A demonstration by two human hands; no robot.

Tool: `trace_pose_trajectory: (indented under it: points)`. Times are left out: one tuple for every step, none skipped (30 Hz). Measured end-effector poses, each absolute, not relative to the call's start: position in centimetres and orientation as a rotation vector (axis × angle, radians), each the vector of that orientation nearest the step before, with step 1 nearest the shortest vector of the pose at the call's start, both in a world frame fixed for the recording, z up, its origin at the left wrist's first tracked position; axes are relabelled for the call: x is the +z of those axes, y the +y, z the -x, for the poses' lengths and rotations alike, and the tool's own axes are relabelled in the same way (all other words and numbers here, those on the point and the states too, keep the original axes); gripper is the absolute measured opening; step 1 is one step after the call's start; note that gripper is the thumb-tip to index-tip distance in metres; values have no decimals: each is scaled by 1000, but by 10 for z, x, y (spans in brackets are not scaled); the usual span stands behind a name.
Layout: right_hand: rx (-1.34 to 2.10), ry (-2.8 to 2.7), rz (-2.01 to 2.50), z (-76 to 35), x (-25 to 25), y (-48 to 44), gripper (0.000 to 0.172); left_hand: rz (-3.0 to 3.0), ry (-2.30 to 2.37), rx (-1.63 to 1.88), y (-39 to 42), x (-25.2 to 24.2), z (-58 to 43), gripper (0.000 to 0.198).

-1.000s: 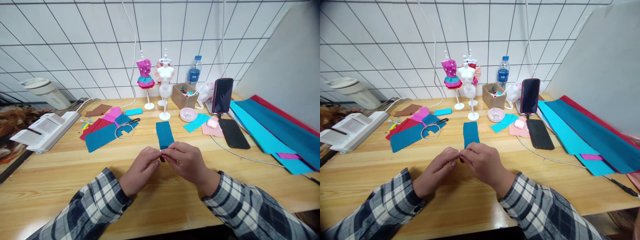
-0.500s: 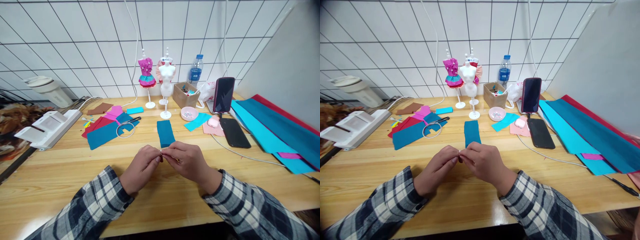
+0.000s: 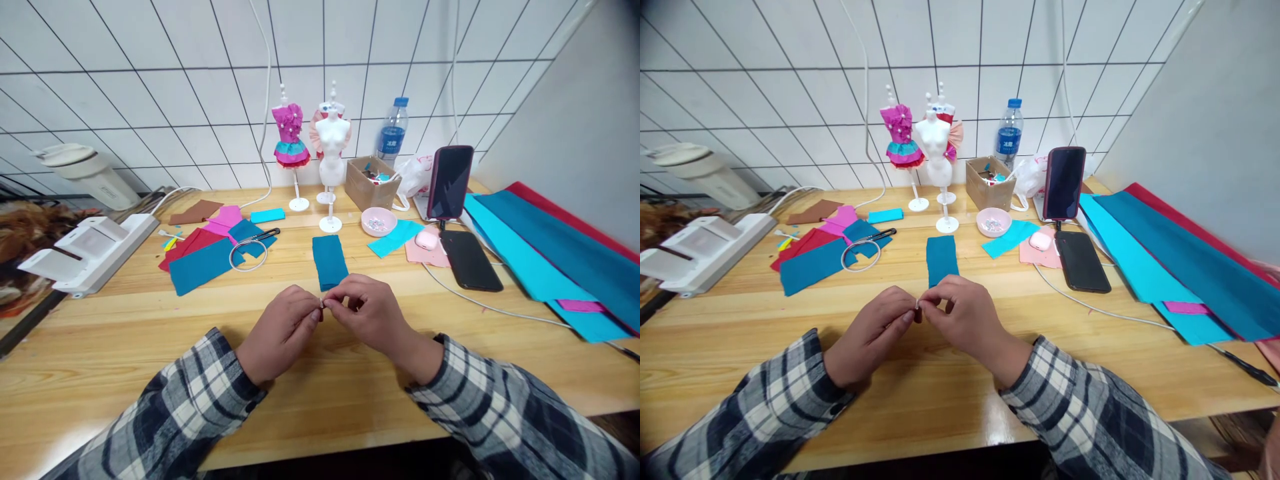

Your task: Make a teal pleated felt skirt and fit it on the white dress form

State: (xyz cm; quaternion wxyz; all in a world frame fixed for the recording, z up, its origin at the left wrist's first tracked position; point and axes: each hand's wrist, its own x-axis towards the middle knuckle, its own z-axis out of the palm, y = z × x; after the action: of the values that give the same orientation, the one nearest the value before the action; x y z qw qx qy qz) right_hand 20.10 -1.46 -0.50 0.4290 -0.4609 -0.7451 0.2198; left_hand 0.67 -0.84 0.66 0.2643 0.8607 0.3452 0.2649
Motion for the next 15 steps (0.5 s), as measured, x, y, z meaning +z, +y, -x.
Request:
trace_pose_trajectory:
  points:
    - [516,-1894,1110,-202,-5,-15,11,-2307,946,724,-8,6,-6,25]
    - [455,-1935,1073,-204,-6,-16,12,-2291,956,729,-8,6,-6,25]
    - [378,-1979,1047,-205,-6,-17,14,-2285,959,731,-8,6,-6,24]
    - [295,-2018,1035,-206,-5,-19,16,-2289,955,729,-8,6,-6,24]
    - [213,-2054,1038,-206,-5,-20,17,-2302,947,718,-8,7,-7,24]
    - [134,-2087,1049,-206,-4,-22,18,-2320,936,705,-8,7,-7,24]
    - [59,-2117,1062,-206,-3,-24,19,-2338,926,691,-9,7,-8,25]
    - [-8,-2138,1074,-206,-2,-25,20,-2352,919,681,-9,8,-9,26]
    - [-63,-2148,1084,-205,-1,-25,21,-2360,914,675,-10,8,-10,26]
    - [-102,-2143,1092,-204,-1,-25,21,-2363,911,671,-11,9,-11,26]
    - [-117,-2129,1097,-203,-1,-25,20,-2362,908,670,-12,9,-12,26]
    - [-96,-2102,1103,-202,-1,-25,19,-2360,908,672,-13,10,-13,25]
    - [-35,-2060,1114,-201,-1,-24,17,-2360,911,674,-13,11,-13,26]
    - [63,-2008,1128,-200,-2,-23,15,-2363,919,680,-13,11,-13,26]
    - [187,-1950,1144,-198,-3,-22,13,-2368,930,690,-13,11,-13,26]
